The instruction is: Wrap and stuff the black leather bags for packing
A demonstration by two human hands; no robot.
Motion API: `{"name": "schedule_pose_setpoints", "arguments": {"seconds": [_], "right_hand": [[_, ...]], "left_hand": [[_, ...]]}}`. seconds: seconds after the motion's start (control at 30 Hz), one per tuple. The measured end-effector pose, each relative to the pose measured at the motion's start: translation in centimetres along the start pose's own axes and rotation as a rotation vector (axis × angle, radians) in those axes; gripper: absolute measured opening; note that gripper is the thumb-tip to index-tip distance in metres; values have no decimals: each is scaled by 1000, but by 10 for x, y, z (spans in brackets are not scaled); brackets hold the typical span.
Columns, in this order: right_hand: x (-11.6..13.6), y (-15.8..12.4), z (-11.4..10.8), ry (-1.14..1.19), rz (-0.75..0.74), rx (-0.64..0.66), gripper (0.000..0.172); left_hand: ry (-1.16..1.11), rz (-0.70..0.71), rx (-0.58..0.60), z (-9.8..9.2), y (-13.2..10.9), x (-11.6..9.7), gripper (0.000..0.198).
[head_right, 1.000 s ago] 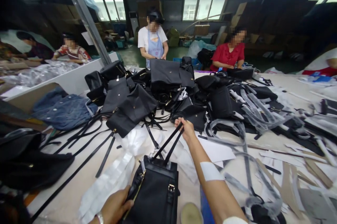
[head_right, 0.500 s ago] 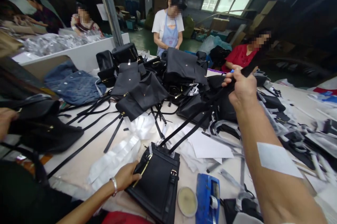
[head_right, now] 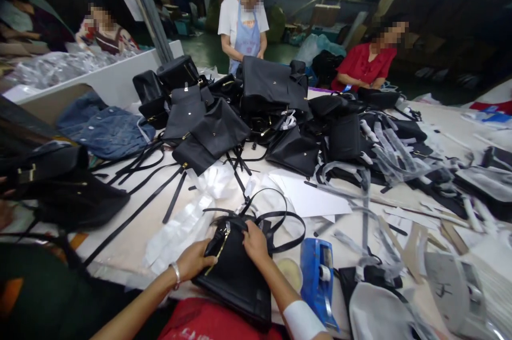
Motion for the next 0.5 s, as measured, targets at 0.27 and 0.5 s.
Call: {"name": "schedule_pose_setpoints", "arguments": {"seconds": [0.27, 0.5], "right_hand": [[17, -4, 21, -167, -44, 84, 22], [75, 24, -69, -239, -267, -58, 32]], "left_hand": [[89, -67, -22, 24, 0, -1, 31], [332, -82, 4, 45, -6, -2, 37]]}}
Point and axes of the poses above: each hand's wrist, its own y-axis towards the middle knuckle, its own z-axis out of the palm, x = y × z, the point moved 4 cm from there along y, towards the middle knuckle, and after that the axes turned 14 degrees about -z, right-handed, at the moved point
